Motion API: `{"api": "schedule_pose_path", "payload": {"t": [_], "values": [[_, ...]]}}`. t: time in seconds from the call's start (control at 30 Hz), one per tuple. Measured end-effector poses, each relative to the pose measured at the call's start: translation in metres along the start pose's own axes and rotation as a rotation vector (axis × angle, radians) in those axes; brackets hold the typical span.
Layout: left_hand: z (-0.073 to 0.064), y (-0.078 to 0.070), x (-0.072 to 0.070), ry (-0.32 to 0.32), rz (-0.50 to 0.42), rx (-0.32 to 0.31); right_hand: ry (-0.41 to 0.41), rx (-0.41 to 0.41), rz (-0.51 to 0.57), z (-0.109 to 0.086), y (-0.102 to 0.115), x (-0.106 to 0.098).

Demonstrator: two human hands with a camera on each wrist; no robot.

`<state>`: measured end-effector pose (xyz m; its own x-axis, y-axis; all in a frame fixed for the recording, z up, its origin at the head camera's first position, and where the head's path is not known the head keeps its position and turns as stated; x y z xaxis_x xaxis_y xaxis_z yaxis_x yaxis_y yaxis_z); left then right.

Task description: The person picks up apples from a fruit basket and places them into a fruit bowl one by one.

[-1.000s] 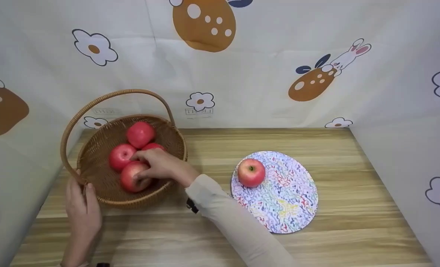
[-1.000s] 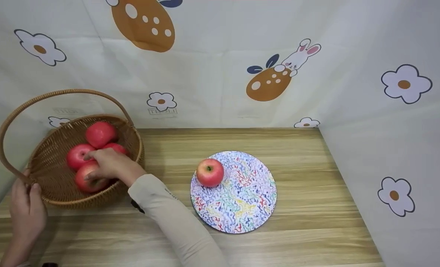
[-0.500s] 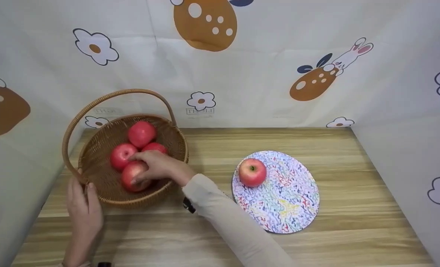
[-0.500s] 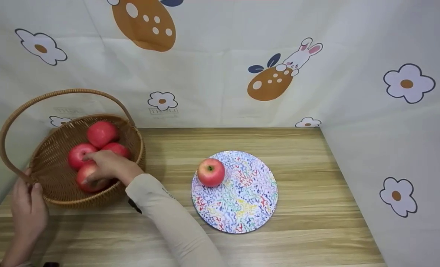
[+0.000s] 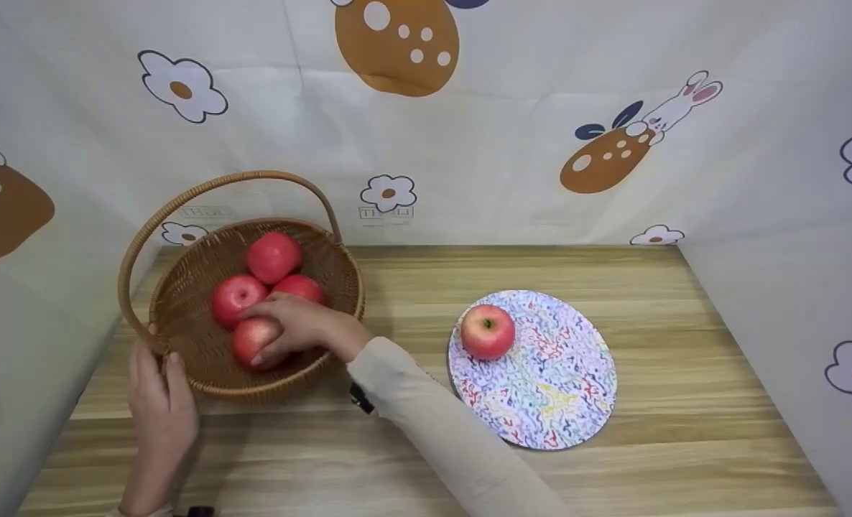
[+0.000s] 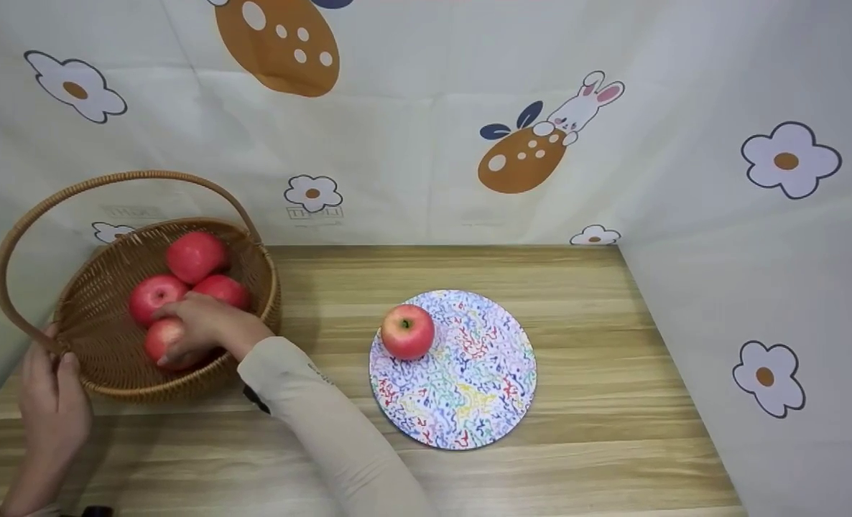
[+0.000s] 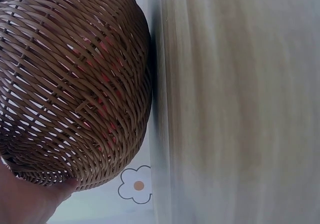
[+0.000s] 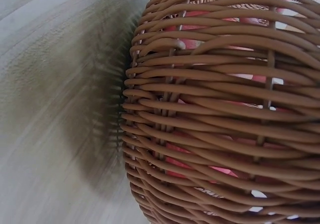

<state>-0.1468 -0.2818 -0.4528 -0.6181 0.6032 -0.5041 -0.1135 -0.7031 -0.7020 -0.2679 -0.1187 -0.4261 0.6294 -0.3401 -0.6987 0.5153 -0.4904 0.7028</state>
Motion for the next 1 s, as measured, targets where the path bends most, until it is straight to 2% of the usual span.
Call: {"api": "schedule_pose_path", "payload": {"t": [0.27, 0.47, 0.57, 0.87, 1.0], "values": [[-0.0004, 0.0012, 0.0001, 0.015, 0.012, -0.017, -0.012, -0.021, 0.009, 0.0006, -0.0003, 0.0014], [-0.0001, 0.0009, 0.0003, 0.02, 0.009, -0.024, -0.006, -0.035, -0.036, 0.0014, 0.0, 0.0028], [0.0, 0.0006, 0.0001, 0.012, 0.012, -0.013, 0.013, -0.036, -0.048, 0.0011, 0.0009, 0.0038], [-0.0001, 0.0006, 0.0001, 0.014, 0.012, -0.011, 0.083, -0.025, 0.002, 0.0021, 0.0011, 0.0079], [0.0, -0.0002, -0.0001, 0.01, 0.005, -0.01, 0.095, -0.05, -0.033, 0.0028, 0.0028, 0.0088]]}}
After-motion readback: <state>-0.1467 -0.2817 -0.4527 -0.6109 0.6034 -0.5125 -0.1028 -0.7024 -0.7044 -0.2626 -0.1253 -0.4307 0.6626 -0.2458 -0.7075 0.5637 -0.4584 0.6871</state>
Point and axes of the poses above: each hand's wrist, its own z-axis towards the middle knuckle, its own x-axis out of the palm, y = z × x, the point moved 5 cm from there along z, towards the middle knuckle, and after that the axes turned 11 degrees about z, right-handed, at the moved point
